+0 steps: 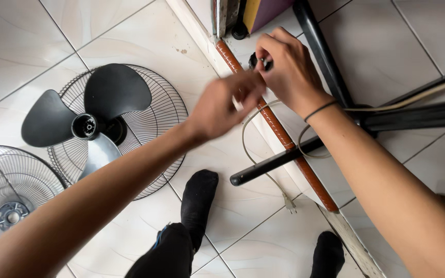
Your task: The person uses a screwdriver to tighten screws on the motor housing of a standing electric fan. They repeatedly adjust the motor assembly and secure fasteners while seated on the floor.
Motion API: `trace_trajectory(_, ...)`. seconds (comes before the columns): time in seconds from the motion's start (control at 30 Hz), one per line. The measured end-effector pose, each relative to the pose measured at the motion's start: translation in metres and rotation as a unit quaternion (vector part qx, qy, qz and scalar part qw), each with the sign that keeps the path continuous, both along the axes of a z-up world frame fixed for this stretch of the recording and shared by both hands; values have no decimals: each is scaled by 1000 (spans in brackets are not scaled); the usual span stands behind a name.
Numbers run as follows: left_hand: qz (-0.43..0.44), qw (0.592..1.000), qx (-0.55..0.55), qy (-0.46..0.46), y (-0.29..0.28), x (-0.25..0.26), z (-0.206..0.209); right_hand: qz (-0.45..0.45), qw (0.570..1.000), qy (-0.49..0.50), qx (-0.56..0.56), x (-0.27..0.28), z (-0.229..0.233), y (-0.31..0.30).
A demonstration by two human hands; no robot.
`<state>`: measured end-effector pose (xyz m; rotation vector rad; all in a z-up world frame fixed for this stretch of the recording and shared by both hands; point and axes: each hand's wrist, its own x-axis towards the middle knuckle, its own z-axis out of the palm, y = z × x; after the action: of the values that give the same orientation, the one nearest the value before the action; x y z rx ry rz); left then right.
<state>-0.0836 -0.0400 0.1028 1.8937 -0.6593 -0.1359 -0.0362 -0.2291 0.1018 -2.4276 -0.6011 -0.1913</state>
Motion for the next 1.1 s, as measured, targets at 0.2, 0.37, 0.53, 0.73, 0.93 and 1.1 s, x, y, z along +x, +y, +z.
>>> trace_trajectory(0.2, -372, 918, 123, -55, -42, -119, 3, -32, 998, -31, 36, -74, 45, -34)
trace_trajectory(0.37, -443, 803, 358, 175, -94, -246, -116, -122, 992, -22, 33, -143, 59, -66)
trace_trajectory(0.53, -416, 768, 445, 197, -122, -388, -253, -191, 980, 2, 56, -197, 45, -107)
trace_trajectory(0.73, -392, 766, 447, 245, -113, -459, -287, -277, 958, 56, 41, -233, 36, -147)
trace_trajectory(0.93, -377, 768, 451, 254, -106, -459, -255, -308, 947, 83, 39, -247, 43, -163)
trace_trajectory(1.1, -374, 769, 451, 255, -97, -479, -255, -316, 945, 79, 34, -247, 33, -163)
